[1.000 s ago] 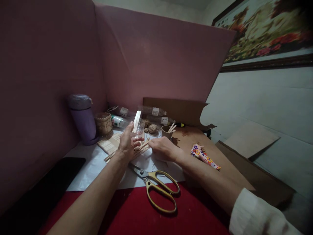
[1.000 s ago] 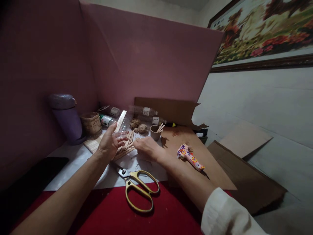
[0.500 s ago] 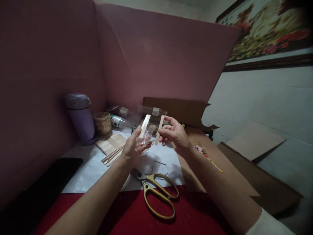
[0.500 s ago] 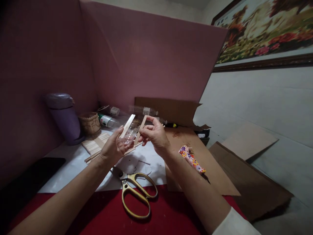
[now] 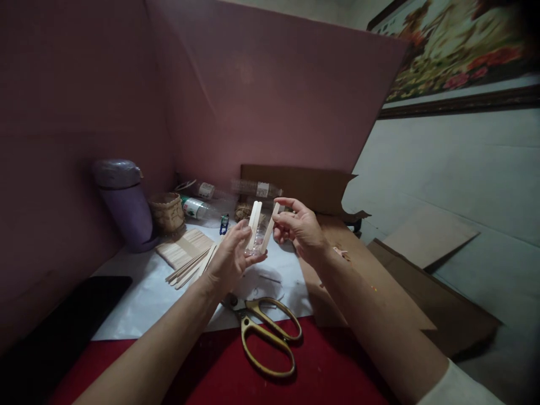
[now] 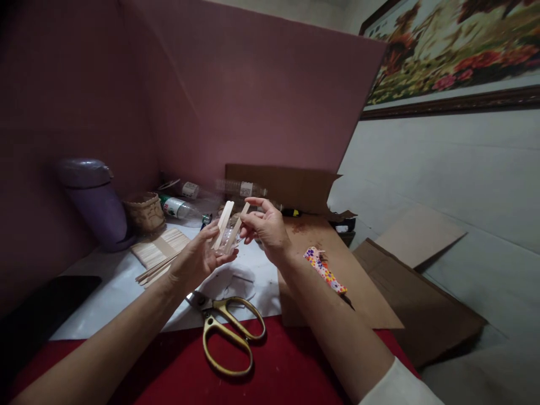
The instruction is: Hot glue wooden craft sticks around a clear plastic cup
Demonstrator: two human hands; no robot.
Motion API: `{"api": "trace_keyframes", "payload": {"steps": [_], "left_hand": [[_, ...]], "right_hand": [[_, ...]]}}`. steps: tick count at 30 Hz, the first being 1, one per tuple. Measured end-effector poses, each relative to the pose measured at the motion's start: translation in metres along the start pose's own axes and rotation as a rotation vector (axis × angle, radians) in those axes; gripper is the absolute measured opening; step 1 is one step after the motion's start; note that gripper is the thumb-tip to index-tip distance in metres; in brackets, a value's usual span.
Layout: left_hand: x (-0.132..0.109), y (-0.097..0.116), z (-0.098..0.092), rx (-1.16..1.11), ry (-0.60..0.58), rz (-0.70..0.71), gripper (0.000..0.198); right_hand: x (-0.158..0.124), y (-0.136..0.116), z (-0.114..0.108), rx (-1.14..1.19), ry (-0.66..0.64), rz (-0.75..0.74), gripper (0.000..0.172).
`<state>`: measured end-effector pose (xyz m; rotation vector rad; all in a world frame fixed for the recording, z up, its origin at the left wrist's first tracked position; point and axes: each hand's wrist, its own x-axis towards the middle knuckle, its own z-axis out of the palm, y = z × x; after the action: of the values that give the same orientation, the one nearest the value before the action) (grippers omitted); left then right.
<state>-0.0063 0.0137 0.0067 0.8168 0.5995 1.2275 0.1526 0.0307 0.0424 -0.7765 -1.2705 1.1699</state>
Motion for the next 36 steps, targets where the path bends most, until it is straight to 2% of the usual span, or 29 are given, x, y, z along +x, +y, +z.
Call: {"api": "trace_keyframes", "payload": {"steps": [2, 4, 7, 12, 18, 25, 36], "left_hand": [[-0.002, -0.001, 0.002, 0.005, -0.008, -0.007, 0.057], [-0.003, -0.002, 0.002, 0.020, -0.029, -0.026, 0.058], [-0.002, -0.003, 0.000, 0.038, -0.060, -0.033, 0.049], [0.003, -0.003, -0.007, 0.050, -0.041, -0.022, 0.039], [0.006, -0.004, -0.011, 0.058, -0.028, -0.025, 0.036], [0.004, -0.008, -0.007, 0.113, -0.042, -0.022, 0.035], [0.002, -0.014, -0.005, 0.102, -0.115, -0.109, 0.035]], "right_hand": [[0.003, 0.001, -0.002, -0.006, 0.004, -0.001, 0.054], [0.006, 0.003, -0.004, -0.010, 0.021, -0.007, 0.055], [0.012, 0.005, -0.006, -0.022, 0.049, 0.002, 0.051], [0.014, -0.005, -0.008, -0.029, 0.122, -0.002, 0.042], [0.010, 0.003, -0.008, 0.077, 0.097, 0.047, 0.028], [-0.001, 0.026, -0.012, 0.189, 0.107, 0.049, 0.028], [-0.002, 0.028, -0.015, 0.183, 0.131, 0.034, 0.027]]}}
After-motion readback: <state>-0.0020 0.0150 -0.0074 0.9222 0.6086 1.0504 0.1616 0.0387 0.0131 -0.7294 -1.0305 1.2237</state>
